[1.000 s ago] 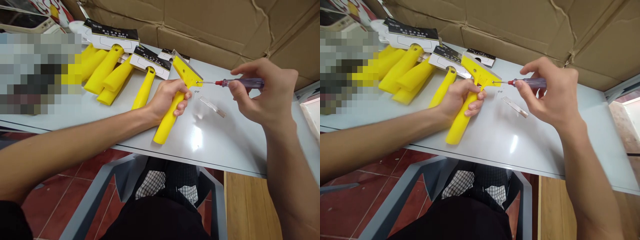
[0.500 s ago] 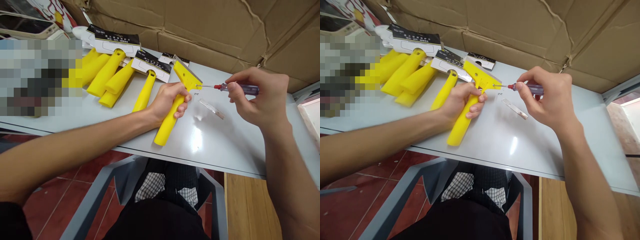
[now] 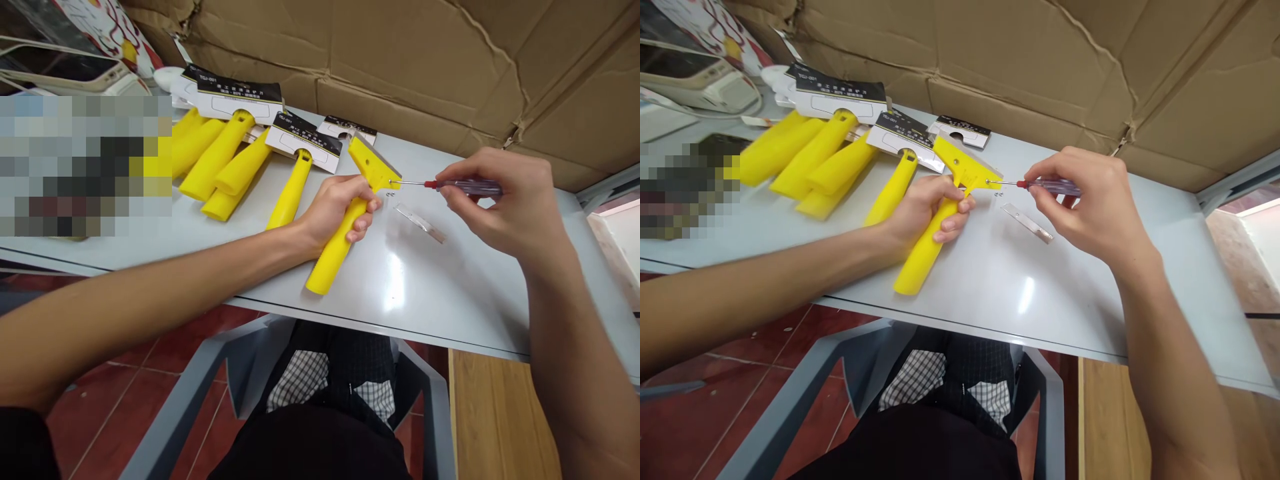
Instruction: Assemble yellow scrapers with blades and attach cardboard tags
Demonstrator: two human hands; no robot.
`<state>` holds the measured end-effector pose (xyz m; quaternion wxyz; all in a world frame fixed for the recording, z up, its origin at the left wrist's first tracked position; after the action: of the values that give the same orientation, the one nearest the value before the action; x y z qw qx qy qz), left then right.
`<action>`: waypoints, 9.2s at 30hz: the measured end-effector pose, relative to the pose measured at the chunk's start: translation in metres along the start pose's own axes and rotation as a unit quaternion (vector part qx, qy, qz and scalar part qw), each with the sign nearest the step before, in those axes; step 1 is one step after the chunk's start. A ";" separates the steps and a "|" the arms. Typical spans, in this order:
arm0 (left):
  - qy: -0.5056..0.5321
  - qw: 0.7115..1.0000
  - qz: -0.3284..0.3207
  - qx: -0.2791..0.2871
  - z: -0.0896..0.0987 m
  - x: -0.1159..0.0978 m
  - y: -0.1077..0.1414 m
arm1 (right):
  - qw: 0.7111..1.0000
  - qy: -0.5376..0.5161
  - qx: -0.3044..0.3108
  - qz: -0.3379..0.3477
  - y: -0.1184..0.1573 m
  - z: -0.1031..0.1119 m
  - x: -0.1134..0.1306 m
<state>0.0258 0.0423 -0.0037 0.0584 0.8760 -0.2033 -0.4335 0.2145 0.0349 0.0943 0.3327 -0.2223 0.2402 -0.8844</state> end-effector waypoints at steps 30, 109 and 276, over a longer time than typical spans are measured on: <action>-0.084 0.996 -0.010 0.015 0.001 -0.001 0.000 | 0.999 -0.004 -0.023 -0.030 0.001 0.006 0.014; -0.098 0.995 -0.017 -0.007 0.005 0.000 -0.001 | 0.989 0.002 -0.145 0.037 0.006 -0.002 0.004; -0.413 0.901 -0.128 0.018 0.010 -0.026 -0.008 | 0.824 -0.367 0.174 -0.396 0.028 -0.091 -0.028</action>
<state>0.0065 0.0609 0.0070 -0.1029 0.6373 -0.1036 -0.7567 0.1967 0.0608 0.0005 0.0509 -0.5444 -0.1661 -0.8206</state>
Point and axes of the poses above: each hand's wrist, its own y-axis away from the middle knuckle, its own z-axis out of the back of the hand, x = y × z, the point moved 7 cm from there along -y, towards the middle knuckle, and after that the axes turned 5 degrees about y, right-handed, at the moved point
